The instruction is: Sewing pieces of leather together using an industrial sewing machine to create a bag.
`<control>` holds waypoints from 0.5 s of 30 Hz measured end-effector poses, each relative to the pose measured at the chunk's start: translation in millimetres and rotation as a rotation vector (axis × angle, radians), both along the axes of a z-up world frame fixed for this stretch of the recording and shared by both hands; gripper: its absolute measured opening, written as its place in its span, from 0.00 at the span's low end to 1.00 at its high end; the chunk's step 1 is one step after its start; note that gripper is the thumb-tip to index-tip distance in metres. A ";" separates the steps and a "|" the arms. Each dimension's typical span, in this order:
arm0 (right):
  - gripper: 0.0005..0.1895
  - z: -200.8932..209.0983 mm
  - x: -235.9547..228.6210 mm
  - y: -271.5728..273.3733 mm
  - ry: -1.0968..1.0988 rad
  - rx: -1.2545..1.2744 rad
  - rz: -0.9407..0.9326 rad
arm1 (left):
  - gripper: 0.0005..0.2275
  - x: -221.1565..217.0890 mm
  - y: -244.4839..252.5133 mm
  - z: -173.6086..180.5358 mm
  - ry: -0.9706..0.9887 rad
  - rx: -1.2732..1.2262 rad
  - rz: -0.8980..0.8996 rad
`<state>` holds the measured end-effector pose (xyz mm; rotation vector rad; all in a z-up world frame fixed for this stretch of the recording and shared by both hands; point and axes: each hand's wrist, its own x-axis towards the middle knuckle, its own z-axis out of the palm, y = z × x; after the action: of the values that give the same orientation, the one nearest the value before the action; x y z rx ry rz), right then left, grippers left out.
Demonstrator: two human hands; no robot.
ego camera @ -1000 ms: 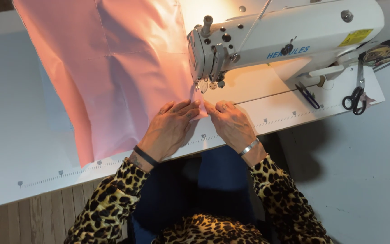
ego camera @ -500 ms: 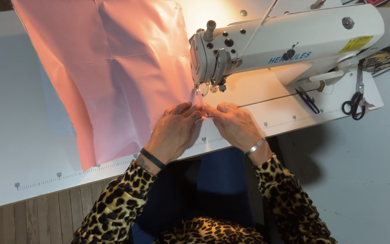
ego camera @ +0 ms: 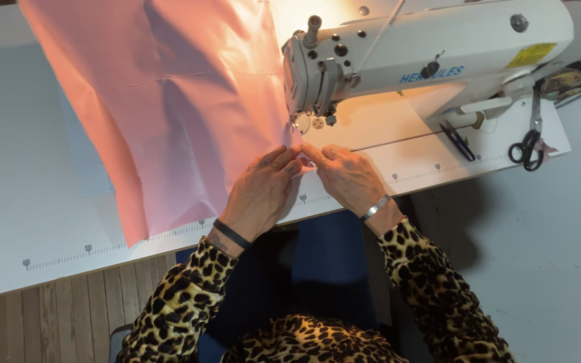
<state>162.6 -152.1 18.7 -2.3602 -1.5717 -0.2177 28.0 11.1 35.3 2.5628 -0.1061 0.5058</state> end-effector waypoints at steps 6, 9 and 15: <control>0.25 -2.1 -0.3 -0.7 -0.052 -0.018 0.029 | 0.09 -1.6 -2.3 -6.0 -0.008 0.039 0.024; 0.23 -4.8 0.1 -0.3 -0.064 -0.019 0.012 | 0.10 2.0 0.7 -15.8 -0.020 0.032 0.063; 0.22 2.3 2.8 7.4 -0.029 -0.059 -0.048 | 0.10 9.1 6.9 -17.3 -0.005 0.094 0.057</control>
<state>165.4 -144.7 21.0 -2.4523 -1.5565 -0.2189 37.2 18.0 18.1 2.6625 -0.0606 0.5408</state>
